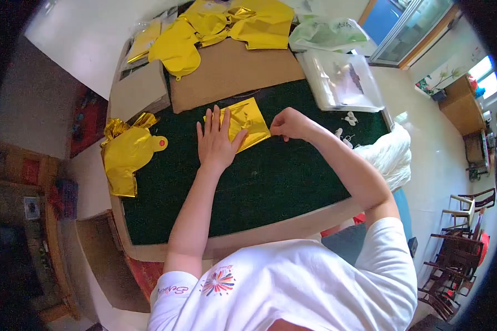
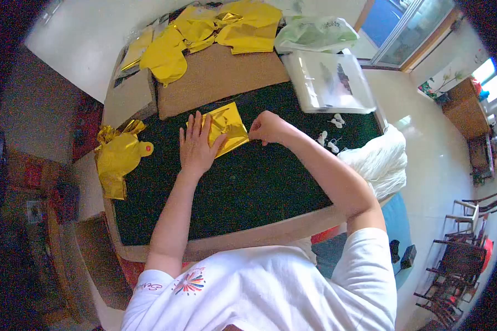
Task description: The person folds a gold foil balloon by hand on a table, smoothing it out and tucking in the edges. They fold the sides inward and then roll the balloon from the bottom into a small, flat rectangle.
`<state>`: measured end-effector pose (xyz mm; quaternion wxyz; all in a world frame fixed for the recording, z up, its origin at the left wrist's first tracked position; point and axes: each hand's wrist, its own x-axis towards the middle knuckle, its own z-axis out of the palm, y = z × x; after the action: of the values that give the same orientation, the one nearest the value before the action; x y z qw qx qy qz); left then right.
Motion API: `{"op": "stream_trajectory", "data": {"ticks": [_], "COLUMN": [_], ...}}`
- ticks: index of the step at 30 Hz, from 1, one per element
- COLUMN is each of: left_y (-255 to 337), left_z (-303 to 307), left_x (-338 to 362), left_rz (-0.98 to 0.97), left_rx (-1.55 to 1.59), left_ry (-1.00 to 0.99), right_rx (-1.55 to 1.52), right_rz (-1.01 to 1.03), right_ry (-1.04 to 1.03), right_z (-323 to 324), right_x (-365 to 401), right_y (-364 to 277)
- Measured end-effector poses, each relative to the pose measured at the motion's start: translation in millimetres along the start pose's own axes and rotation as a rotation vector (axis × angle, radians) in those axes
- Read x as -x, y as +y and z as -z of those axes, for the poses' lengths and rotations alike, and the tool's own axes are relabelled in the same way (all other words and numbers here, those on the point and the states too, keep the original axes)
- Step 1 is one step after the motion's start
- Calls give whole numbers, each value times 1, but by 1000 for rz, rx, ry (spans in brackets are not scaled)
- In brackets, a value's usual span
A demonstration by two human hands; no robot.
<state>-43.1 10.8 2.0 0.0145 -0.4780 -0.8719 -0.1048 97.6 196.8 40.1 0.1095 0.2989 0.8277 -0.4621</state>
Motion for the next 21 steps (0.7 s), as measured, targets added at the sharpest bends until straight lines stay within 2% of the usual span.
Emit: {"op": "stream_trajectory", "data": {"ticks": [3,5,9,11,15,21], "left_y": [0,-1,0,0,-1,0], "left_z": [0,-1,-2,-1,-3,-2], "left_x": [0,0,1,0,0,0], "left_rz": [2,-3,-4,1,-4,-6], "left_rx": [2,1,3,1,10,9], "left_ry": [-1,22,28,18,31,33], "right_rx": [-60,-189,-140,-125,-114,-121], "right_rz": [20,-55,-37,84,100,-39], "right_ry": [-70,-88,-48,-41,-70,-76], "right_z": [5,10,6,3,1,1], "right_x": [3,15,14,9,3,2], "right_y": [-1,-12,-8,4,6,-8]}}
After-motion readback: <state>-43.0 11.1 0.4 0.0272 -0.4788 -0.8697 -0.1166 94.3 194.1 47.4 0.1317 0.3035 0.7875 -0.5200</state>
